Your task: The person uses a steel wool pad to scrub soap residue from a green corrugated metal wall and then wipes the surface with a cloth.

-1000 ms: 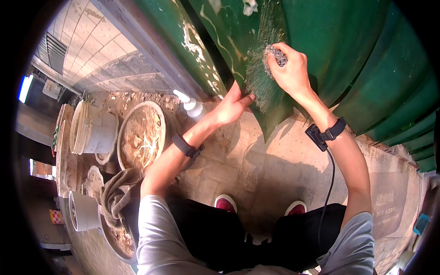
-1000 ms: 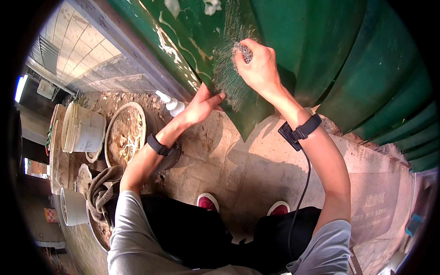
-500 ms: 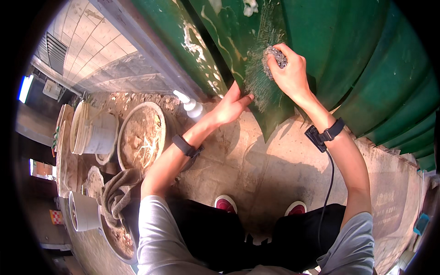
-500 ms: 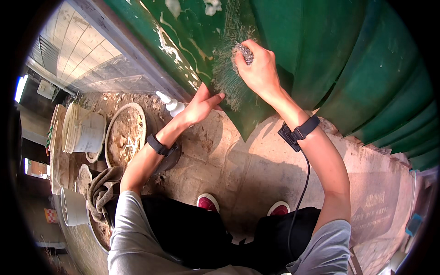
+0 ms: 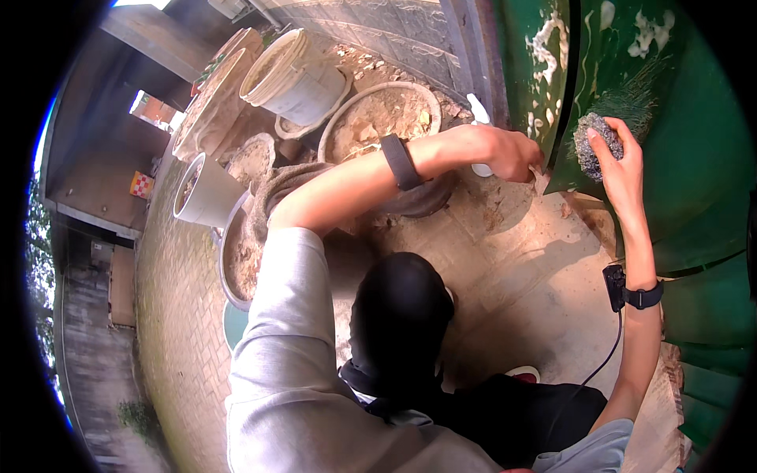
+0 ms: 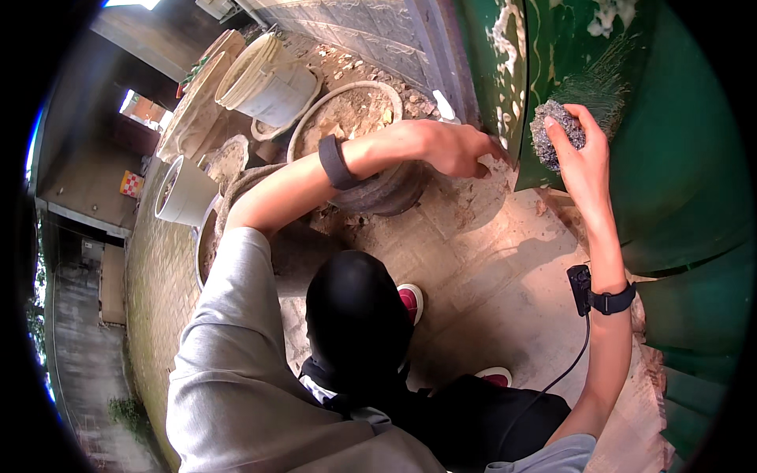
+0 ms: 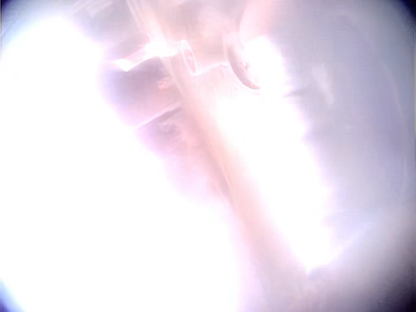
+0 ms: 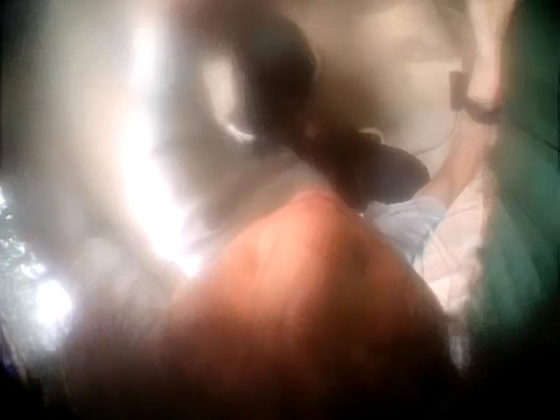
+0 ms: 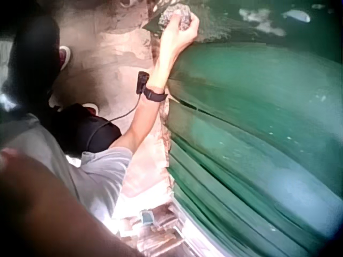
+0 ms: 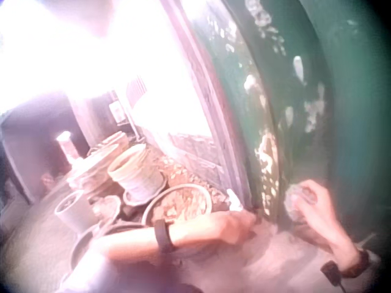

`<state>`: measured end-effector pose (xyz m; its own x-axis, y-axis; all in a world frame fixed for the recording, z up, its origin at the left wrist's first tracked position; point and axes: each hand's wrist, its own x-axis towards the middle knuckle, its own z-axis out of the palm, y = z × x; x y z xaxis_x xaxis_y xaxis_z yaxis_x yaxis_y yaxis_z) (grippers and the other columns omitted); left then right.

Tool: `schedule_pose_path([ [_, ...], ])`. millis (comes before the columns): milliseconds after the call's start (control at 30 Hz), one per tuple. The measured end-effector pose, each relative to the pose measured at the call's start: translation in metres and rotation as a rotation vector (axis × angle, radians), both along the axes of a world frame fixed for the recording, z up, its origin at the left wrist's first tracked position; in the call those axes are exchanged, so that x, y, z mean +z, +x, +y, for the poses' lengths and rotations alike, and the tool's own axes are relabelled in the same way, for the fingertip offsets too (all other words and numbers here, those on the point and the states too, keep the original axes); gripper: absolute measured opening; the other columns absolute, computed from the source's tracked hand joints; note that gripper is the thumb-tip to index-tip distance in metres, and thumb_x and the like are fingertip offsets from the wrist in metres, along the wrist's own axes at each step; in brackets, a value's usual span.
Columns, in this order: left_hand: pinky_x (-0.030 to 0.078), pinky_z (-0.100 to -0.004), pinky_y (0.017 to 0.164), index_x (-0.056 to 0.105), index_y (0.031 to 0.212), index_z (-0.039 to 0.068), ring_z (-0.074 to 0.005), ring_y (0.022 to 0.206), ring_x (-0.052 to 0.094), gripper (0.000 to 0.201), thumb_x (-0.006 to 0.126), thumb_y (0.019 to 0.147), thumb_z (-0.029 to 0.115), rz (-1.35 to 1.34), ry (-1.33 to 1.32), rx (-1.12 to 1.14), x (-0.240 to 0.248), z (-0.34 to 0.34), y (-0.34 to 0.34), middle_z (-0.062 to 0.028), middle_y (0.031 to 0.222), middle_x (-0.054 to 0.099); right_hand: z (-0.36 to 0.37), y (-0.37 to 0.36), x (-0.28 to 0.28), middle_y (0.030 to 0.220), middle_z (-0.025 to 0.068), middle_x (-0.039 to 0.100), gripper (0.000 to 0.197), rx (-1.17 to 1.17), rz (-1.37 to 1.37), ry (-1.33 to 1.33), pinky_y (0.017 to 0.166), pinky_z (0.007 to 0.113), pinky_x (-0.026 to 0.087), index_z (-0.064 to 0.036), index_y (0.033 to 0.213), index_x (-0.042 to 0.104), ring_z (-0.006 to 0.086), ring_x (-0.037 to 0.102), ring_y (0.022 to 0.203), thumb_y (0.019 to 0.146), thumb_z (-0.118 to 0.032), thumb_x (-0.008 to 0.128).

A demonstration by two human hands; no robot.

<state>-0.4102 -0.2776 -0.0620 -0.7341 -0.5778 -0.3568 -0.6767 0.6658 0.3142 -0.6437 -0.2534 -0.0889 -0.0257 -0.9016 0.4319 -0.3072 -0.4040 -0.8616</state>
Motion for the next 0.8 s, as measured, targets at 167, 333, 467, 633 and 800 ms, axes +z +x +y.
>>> schedule_pose_path([
  [167,0.052,-0.046,0.096,0.055,0.139,0.006,-0.0365,0.1,0.07,0.056,0.066,0.096,0.041,-0.303,-0.115,0.408,0.121,0.079,0.112,-0.0194,0.101,0.073,0.02,0.01,0.01,0.096,0.0018,0.066,0.025,0.179,-0.046,0.064,0.08,0.025,0.048,0.0016,0.114,0.065,0.0071,0.057,0.087,0.097,-0.017,0.069],
  [333,0.046,-0.0506,0.102,0.042,0.151,0.015,-0.039,0.131,0.049,0.106,0.085,0.064,0.058,-0.597,-0.228,0.784,0.123,0.125,0.235,-0.0182,0.142,0.052,-0.001,0.016,0.008,0.095,0.0026,0.067,0.024,0.23,0.0,0.14,0.082,0.026,0.047,0.0019,0.113,0.064,0.0089,0.057,0.087,0.097,-0.016,0.068],
  [467,0.052,-0.047,0.089,0.063,0.121,0.007,-0.0397,0.102,0.065,0.052,0.074,0.071,0.018,-0.259,-0.335,0.943,0.085,0.191,0.318,-0.0213,0.1,0.068,0.01,0.074,0.009,0.092,0.0076,0.067,0.024,0.479,0.103,0.195,0.082,0.03,0.048,0.0023,0.111,0.062,0.0119,0.058,0.085,0.095,-0.015,0.069],
  [633,0.052,-0.0528,0.079,0.064,0.107,0.007,-0.0427,0.094,0.065,0.033,0.064,0.074,0.006,-0.111,-0.751,0.913,0.094,0.187,0.318,-0.0202,0.093,0.068,0.022,0.114,0.024,0.098,0.0093,0.069,0.031,0.63,0.212,0.229,0.088,0.031,0.048,0.0026,0.117,0.064,0.0152,0.06,0.091,0.095,-0.019,0.07],
  [800,0.055,-0.0536,0.087,0.064,0.123,0.015,-0.039,0.102,0.069,0.037,0.061,0.092,0.035,-0.185,-1.141,0.905,0.226,0.115,0.376,-0.018,0.11,0.072,0.034,0.179,0.046,0.114,0.0131,0.068,0.049,0.763,0.18,0.134,0.098,0.032,0.045,0.0055,0.124,0.063,0.0201,0.061,0.104,0.096,-0.034,0.073],
])
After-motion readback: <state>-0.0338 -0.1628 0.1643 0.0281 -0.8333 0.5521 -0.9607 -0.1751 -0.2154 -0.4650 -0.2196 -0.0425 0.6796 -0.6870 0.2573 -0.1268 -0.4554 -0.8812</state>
